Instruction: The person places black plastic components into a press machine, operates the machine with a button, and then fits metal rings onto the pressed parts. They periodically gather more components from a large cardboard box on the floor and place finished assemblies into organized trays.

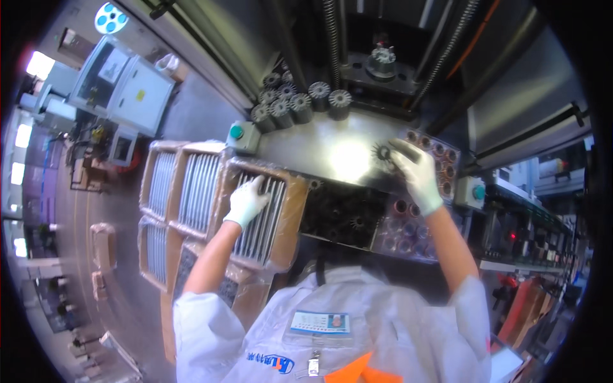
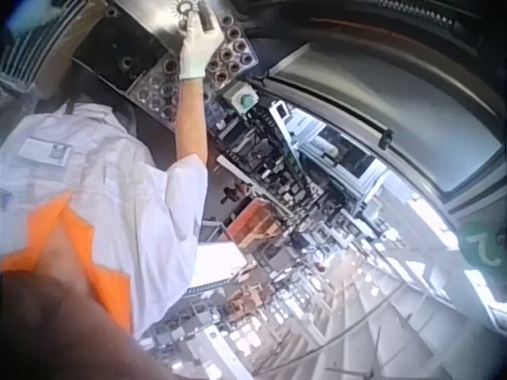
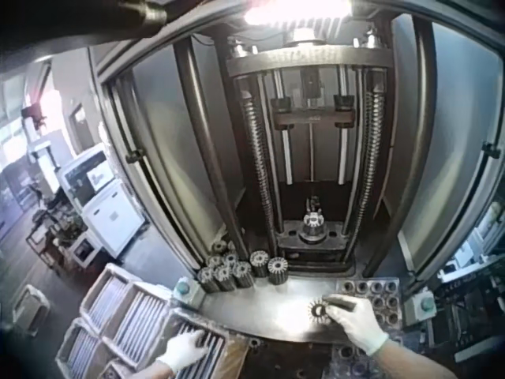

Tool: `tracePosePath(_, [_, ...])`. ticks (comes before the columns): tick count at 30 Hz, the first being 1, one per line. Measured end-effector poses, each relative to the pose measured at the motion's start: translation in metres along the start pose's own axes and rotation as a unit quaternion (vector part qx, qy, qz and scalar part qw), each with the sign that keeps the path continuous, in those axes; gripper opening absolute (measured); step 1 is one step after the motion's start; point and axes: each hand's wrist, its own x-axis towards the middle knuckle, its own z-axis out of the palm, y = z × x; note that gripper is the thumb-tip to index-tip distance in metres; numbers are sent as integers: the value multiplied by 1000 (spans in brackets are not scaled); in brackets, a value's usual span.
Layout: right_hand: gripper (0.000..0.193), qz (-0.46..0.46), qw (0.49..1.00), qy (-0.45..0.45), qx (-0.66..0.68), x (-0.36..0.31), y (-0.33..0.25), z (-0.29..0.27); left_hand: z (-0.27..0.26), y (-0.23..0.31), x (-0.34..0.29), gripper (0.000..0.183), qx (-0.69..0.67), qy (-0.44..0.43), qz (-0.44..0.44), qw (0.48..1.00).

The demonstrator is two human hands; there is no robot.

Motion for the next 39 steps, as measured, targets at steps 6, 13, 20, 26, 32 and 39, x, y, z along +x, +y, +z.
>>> tracePosePath(6, [33,-96,995,22,13,81,-25,4,27,-13,24,37,-95,23,-34,995])
tracePosePath(13, [34,-180,976,116,-30,183,-59,-1,11,-32,-27,32,-467,18,-86,880])
tracePosePath(20, [32,-100,969,94,-207,245,-61,-10,19,-63,-106,35,-549,-144,-129,813])
tracePosePath(26, [40,-273,769,90,-571,184,-67,-4,-29,-15,-85,56,-547,-92,-84,828])
tracePosePath(32, [46,-295,792,69,-530,169,-76,-15,-80,153,70,35,-420,28,110,900])
tracePosePath(39, [36,-296,841,29,-452,0,-54,-70,-152,312,181,22,-588,43,242,771])
